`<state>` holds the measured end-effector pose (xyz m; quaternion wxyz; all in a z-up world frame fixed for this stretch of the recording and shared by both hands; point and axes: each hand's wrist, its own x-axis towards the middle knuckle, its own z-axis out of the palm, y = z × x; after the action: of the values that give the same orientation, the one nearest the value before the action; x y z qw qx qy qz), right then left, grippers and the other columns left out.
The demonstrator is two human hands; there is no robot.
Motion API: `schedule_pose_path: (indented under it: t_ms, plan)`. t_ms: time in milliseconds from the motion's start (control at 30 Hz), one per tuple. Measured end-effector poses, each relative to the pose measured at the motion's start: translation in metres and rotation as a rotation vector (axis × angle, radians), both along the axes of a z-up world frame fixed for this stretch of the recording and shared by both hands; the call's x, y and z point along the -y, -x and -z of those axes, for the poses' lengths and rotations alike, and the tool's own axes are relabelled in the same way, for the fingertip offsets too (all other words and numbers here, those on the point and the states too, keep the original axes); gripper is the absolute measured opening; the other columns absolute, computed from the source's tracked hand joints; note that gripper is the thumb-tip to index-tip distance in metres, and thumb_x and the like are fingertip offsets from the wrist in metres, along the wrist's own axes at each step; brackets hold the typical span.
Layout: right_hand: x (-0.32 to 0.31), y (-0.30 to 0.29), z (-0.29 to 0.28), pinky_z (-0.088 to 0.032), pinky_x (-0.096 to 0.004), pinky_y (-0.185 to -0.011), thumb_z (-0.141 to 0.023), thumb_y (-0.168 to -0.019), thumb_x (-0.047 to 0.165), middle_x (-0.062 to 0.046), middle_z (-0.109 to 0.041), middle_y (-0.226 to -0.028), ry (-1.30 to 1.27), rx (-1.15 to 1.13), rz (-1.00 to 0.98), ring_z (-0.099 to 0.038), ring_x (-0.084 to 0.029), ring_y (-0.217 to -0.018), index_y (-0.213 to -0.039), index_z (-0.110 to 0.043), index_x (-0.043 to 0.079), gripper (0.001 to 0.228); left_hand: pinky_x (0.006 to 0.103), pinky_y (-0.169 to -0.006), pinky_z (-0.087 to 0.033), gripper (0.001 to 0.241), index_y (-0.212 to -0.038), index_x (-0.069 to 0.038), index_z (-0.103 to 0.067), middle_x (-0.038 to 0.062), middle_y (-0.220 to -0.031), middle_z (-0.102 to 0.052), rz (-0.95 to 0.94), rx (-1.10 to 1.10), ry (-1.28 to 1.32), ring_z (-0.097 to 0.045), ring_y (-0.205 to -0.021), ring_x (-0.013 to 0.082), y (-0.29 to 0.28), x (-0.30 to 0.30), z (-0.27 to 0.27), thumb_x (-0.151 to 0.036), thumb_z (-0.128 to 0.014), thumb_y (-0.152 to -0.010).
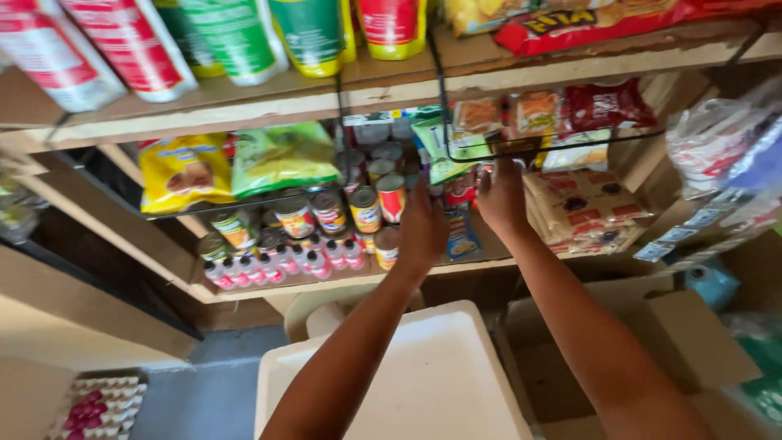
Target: Organize and stock various grocery items including snack packets and bags of sugar on shelves and into boxes.
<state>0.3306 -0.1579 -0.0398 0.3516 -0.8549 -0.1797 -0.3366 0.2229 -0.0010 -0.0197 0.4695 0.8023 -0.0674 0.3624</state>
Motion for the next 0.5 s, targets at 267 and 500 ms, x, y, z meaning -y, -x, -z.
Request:
schedule_pose_path:
  t_ms: [267, 500]
  plan:
    - [0.014, -0.070, 0.019, -0.047, -0.054, -0.103, -0.071, -0.092, 0.016, -0.031, -0.060, -0.135, 0.121, -0.046, -0.209, -0.057, -0.049, -0.121, -0.149, -0.047, 0.002, 0.064, 0.0529, -0.093, -0.051, 0.080, -0.148, 0.010, -0.028, 0.041, -0.128, -0.055, -0.172, -0.157, 0.068, -0.058, -0.115, 0.0531, -0.126, 0.014, 0.043, -0.003, -0.066, -0.079]
    - [0.024, 0.020, -0.052, -0.052, -0.039, -0.092, -0.075, -0.094, 0.020, -0.015, -0.065, -0.141, -0.285, -0.185, -0.454, -0.066, -0.028, -0.111, -0.141, -0.057, 0.004, 0.053, 0.0446, -0.090, -0.056, 0.062, -0.143, -0.002, -0.046, 0.022, -0.123, -0.069, -0.184, -0.062, 0.115, -0.069, -0.110, 0.0343, -0.058, 0.014, 0.004, -0.010, -0.077, -0.089]
